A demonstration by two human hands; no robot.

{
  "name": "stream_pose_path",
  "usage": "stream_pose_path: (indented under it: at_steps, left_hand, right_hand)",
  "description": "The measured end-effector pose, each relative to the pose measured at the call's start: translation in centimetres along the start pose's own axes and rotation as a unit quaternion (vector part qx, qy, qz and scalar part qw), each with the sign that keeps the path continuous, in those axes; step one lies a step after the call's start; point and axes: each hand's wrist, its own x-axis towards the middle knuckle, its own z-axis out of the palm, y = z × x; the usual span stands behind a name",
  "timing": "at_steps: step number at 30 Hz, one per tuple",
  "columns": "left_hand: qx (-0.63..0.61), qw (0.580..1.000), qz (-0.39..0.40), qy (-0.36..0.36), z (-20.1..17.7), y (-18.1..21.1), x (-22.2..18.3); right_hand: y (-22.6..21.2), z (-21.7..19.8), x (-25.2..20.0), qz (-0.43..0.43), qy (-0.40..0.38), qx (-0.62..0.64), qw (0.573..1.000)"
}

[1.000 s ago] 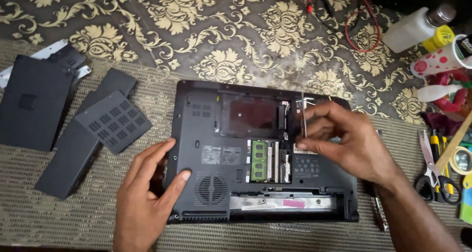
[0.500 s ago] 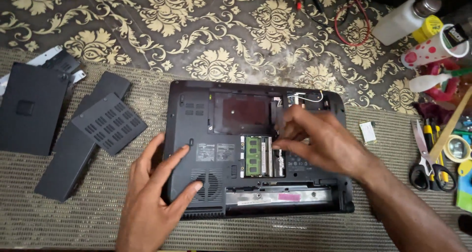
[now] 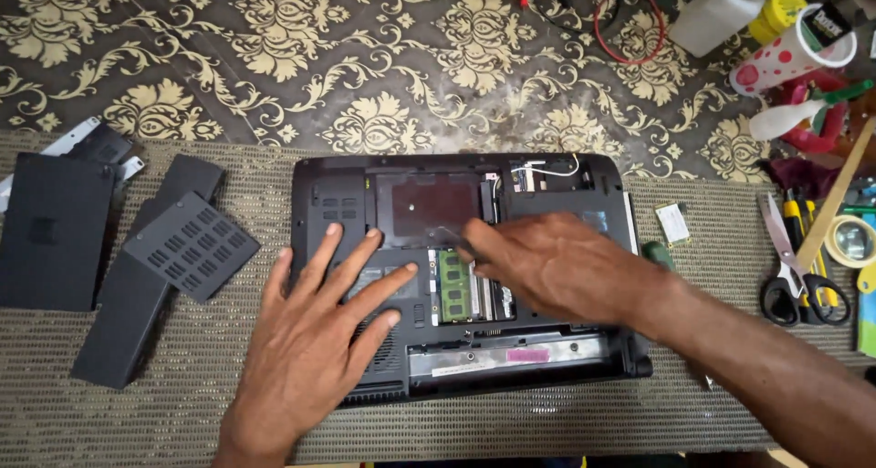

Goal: The person is disassembling an Acer laptop, starting by removing the battery, then using a screwdriver to remove multiple screws from the bottom casing, and finally removing the internal components like the optical drive.

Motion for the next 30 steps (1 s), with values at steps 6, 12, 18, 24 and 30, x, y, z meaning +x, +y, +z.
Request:
stream_pose_path:
  at_steps: [6, 12, 18, 24, 30]
  left_hand:
    - [-0.033, 0.999, -0.025, -0.014, 0.2, 0.2, 0.0]
    - [-0.1, 0.991, -0.054, -0.068, 0.9, -0.8, 0.1]
    - [-0.044, 0.992, -0.078, -0.094, 2.4, -1.5, 0.1]
    - [-0.01, 0.993, -0.078, -0.084, 3.0, -1.8, -0.3]
    - [0.005, 0.991, -0.093, -0.099, 3.5, -2.2, -0.4]
  right_hand:
    - [3.3, 1.8, 0.1, -0.159, 0.182, -0.105, 0.965]
    - [7.2, -1.4, -6.5, -0.026, 0.426, 0.316, 0.847]
    - [10.4, -1.9, -10.6, 0.351, 0.243, 0.203, 0.881]
    - [11.8, 0.9, -11.8, 0.342, 0.194, 0.113, 0.913]
    - [11.9, 1.2, -12.6, 0.404, 0.16, 0.111, 0.894]
